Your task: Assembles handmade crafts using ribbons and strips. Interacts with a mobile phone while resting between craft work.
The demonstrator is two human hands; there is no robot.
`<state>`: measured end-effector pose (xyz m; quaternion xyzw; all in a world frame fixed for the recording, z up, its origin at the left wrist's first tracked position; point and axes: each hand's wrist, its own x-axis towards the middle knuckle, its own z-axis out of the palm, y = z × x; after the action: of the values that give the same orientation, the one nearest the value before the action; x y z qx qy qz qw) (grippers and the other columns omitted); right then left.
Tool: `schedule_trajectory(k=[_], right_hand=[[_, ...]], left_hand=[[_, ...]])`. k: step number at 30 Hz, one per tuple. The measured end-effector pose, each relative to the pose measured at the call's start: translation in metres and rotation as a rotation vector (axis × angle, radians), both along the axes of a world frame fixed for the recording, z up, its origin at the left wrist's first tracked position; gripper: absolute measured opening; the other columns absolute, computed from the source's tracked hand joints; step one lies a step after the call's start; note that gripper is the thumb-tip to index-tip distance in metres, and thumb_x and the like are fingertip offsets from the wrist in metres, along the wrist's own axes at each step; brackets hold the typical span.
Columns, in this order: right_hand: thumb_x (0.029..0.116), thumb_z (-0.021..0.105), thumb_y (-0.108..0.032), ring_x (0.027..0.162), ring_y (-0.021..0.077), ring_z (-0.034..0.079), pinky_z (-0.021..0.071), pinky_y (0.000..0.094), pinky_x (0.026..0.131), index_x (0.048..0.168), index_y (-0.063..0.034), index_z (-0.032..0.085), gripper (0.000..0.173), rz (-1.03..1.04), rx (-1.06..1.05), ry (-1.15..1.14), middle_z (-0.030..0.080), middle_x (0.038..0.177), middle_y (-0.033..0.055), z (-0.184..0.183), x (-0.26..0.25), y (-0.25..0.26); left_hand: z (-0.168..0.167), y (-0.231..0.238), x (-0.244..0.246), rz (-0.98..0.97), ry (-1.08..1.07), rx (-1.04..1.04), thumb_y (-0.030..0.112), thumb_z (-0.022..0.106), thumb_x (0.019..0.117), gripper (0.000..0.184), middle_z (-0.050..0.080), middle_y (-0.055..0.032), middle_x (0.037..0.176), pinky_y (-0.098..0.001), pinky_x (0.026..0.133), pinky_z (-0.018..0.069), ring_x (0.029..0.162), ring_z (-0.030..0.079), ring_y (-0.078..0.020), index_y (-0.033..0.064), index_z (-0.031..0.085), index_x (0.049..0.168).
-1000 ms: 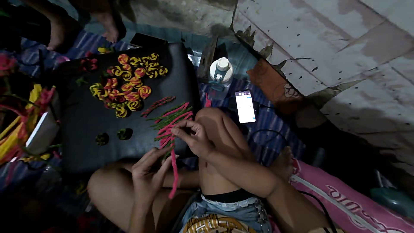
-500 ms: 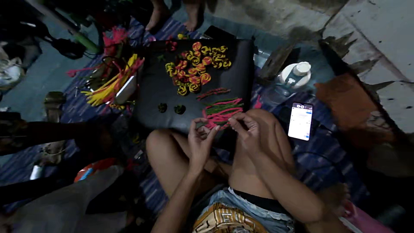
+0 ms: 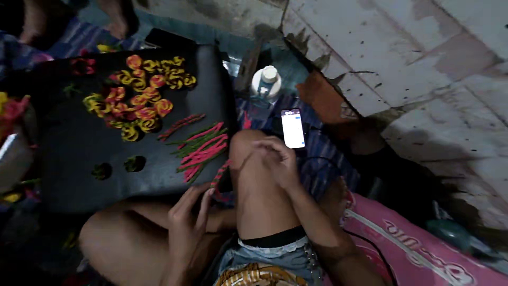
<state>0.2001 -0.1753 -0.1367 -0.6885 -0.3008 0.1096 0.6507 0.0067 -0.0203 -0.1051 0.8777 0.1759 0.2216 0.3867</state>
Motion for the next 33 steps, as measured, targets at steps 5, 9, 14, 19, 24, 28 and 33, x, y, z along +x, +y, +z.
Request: schedule_trajectory(k=[5,9,14,19,24,28,33], right_hand=[[0.1039,0.052,-0.025,0.132,0.0436,0.05,0.0413,0.0581,0.109,0.131,-0.0059,0.068,0.037,-0.45,-0.647,-0.167,0.054,0.143,0.0232,-0.075,0.028,-0.079],[0.1016,0.054,-0.016,0.146,0.0534,0.031,0.0305,0.0706,0.112,0.139,-0.0184,0.066,0.039,-0.488,-0.849,-0.158,0.041,0.157,0.0247,-0.091,0.027,-0.103],[0.0925,0.06,-0.008,0.144,0.0514,0.035,0.0306,0.0707,0.108,0.118,-0.0208,0.079,0.035,-0.547,-0.801,-0.237,0.049,0.154,0.02,-0.096,0.023,-0.1],[0.0904,0.061,-0.007,0.14,0.0502,0.043,0.0348,0.0699,0.104,0.113,-0.0213,0.081,0.033,-0.6,-0.789,-0.28,0.055,0.149,0.0174,-0.106,0.02,-0.098],[0.0882,0.06,-0.004,0.138,0.0496,0.045,0.0368,0.0701,0.102,0.115,-0.0191,0.08,0.037,-0.626,-0.763,-0.293,0.056,0.148,0.017,-0.106,0.021,-0.1],[0.0892,0.06,-0.003,0.14,0.0495,0.043,0.0353,0.0697,0.103,0.117,-0.0211,0.08,0.039,-0.61,-0.788,-0.267,0.054,0.15,0.0169,-0.109,0.019,-0.098],[0.0892,0.058,-0.005,0.135,0.0467,0.049,0.0383,0.0656,0.103,0.112,-0.0166,0.081,0.035,-0.636,-0.697,-0.322,0.06,0.143,0.016,-0.115,0.021,-0.096]], left_hand=[[-0.001,0.008,0.008,0.032,-0.024,-0.083,0.017,0.054,0.1041,0.028,0.07,-0.0061,0.092,-0.0093,0.07,0.0494,0.076,0.059,0.0071,-0.0073,0.07,0.106],[-0.002,0.005,0.014,-0.001,-0.008,-0.096,0.017,0.054,0.1042,0.029,0.071,-0.0059,0.093,-0.0078,0.069,0.0481,0.076,0.058,0.0085,-0.0079,0.069,0.105],[0.0,0.002,0.019,-0.022,0.003,-0.112,0.017,0.054,0.1041,0.028,0.069,-0.0028,0.089,-0.0066,0.067,0.0461,0.073,0.055,0.01,-0.0062,0.07,0.105],[0.0,0.004,0.018,-0.052,0.009,-0.107,0.018,0.054,0.1044,0.028,0.069,-0.0021,0.091,-0.0059,0.068,0.0461,0.074,0.056,0.0106,-0.0052,0.07,0.106],[0.003,0.003,0.017,-0.039,0.01,-0.072,0.018,0.054,0.1045,0.028,0.068,-0.003,0.088,-0.0061,0.067,0.0454,0.074,0.055,0.0099,-0.0048,0.07,0.104],[0.003,0.002,0.015,-0.053,0.01,-0.063,0.018,0.054,0.1047,0.028,0.068,-0.0043,0.087,-0.0061,0.067,0.0447,0.073,0.055,0.0093,-0.005,0.07,0.105],[0.003,0.003,0.012,-0.047,0.0,-0.037,0.018,0.055,0.1045,0.028,0.069,-0.0055,0.087,-0.0064,0.067,0.0449,0.074,0.056,0.0083,-0.0051,0.07,0.104]])
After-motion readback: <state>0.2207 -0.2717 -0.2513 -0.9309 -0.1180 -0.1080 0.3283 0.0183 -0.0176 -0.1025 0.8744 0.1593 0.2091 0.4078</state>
